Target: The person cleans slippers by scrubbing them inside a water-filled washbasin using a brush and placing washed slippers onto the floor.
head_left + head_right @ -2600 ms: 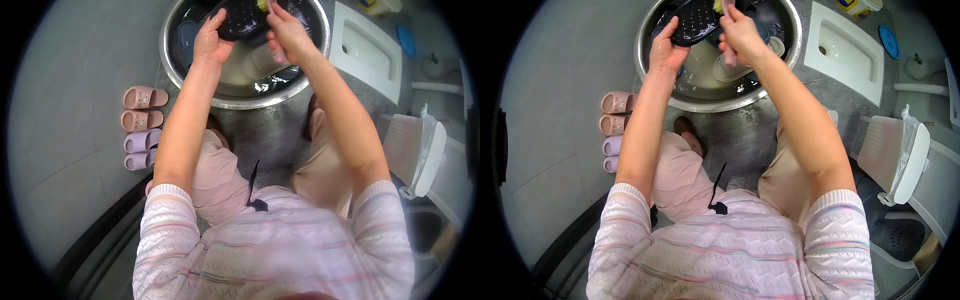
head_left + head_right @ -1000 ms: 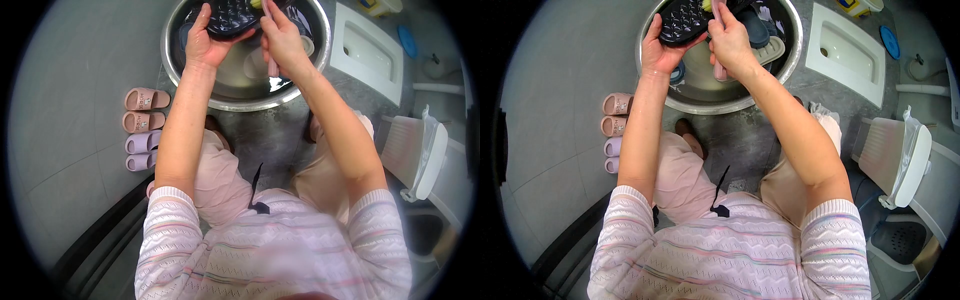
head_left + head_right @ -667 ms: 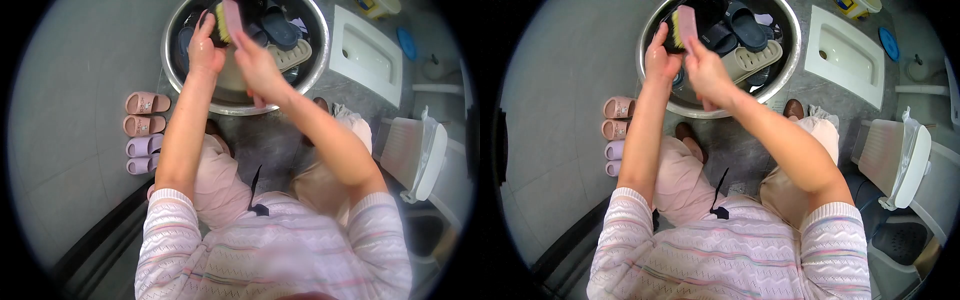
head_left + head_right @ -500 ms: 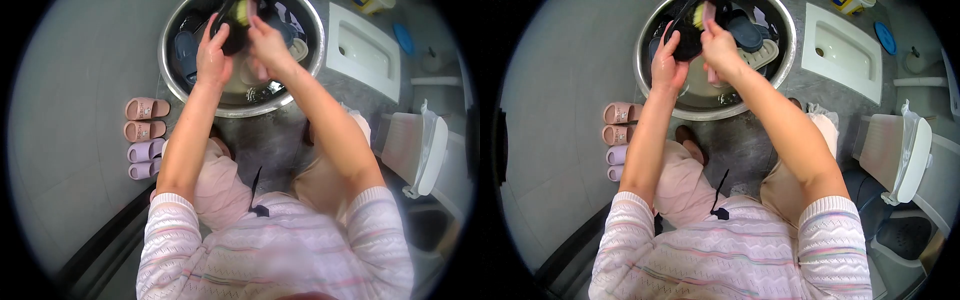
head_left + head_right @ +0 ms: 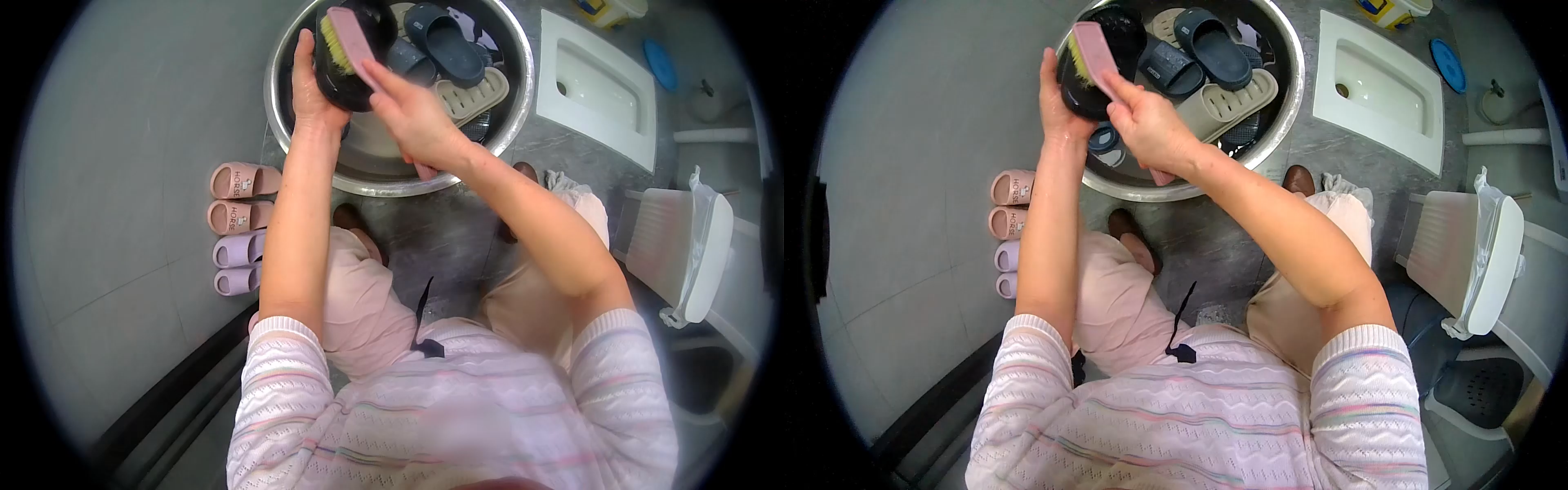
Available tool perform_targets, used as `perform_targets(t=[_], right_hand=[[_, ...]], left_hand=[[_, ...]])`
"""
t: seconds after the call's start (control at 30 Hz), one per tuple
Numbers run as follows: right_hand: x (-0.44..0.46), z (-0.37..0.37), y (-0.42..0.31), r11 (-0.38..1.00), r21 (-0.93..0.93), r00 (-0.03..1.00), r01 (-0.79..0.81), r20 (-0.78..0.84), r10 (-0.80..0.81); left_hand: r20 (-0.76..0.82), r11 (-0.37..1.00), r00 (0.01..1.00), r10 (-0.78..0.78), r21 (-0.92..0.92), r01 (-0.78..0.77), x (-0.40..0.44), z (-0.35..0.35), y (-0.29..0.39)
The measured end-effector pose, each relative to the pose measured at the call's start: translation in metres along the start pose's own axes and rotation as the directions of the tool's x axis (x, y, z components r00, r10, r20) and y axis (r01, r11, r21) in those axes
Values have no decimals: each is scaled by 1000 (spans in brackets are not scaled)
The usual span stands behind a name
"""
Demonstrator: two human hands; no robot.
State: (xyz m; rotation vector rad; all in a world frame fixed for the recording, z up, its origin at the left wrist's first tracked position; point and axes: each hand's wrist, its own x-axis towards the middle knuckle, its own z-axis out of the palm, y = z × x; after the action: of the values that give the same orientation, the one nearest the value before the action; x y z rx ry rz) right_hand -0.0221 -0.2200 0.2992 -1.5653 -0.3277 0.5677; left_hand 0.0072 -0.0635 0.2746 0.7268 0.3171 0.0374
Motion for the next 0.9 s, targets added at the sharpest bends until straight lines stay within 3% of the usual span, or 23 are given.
perform_targets(t=[0.2,0.27,0.3,0.33,0.37,0.43,0.5,0.6,0.7,0.73,0.77,0.83,0.87,0.9], right_hand=[[-5,0,4,988,141,998,-65,14,64],[1,-6,7,990,102,994,-102,-19,105],[6,-9,9,989,83,991,-123,-37,126],[15,-14,12,997,12,989,-73,-130,74],[23,-27,11,991,26,975,-129,-181,131],[47,-60,21,948,268,968,-175,-131,216],[33,-44,17,961,211,943,-180,-240,229],[3,-14,18,955,212,976,-206,-31,217],[25,-45,15,959,194,965,-208,-118,233],[36,-63,15,919,336,970,-207,-55,239],[37,-64,21,922,334,972,-196,-60,228],[25,-44,16,941,286,954,-180,-183,238],[14,-43,8,922,316,969,-222,-35,245],[12,-37,13,876,422,970,-234,39,240]], left_hand=[[180,995,981,-73,-51,83,0,-1,2],[236,993,967,-93,-45,106,3,-3,2],[170,987,977,-129,-76,143,6,-6,-1],[158,996,984,-83,24,81,-2,1,-7],[153,992,987,-40,124,21,-13,9,-18],[232,986,968,-97,157,61,-28,27,-35],[225,982,967,-121,167,84,-22,18,-23],[145,988,988,-56,154,34,-17,11,-1],[223,977,960,-170,163,135,-18,5,-16],[232,976,960,-158,186,116,-25,15,-22],[257,975,946,-196,155,160,-25,14,-21],[307,965,915,-263,101,243,-23,11,-13],[224,987,963,-153,81,138,-16,-2,-15],[191,987,969,-156,52,149,-14,1,-13]])
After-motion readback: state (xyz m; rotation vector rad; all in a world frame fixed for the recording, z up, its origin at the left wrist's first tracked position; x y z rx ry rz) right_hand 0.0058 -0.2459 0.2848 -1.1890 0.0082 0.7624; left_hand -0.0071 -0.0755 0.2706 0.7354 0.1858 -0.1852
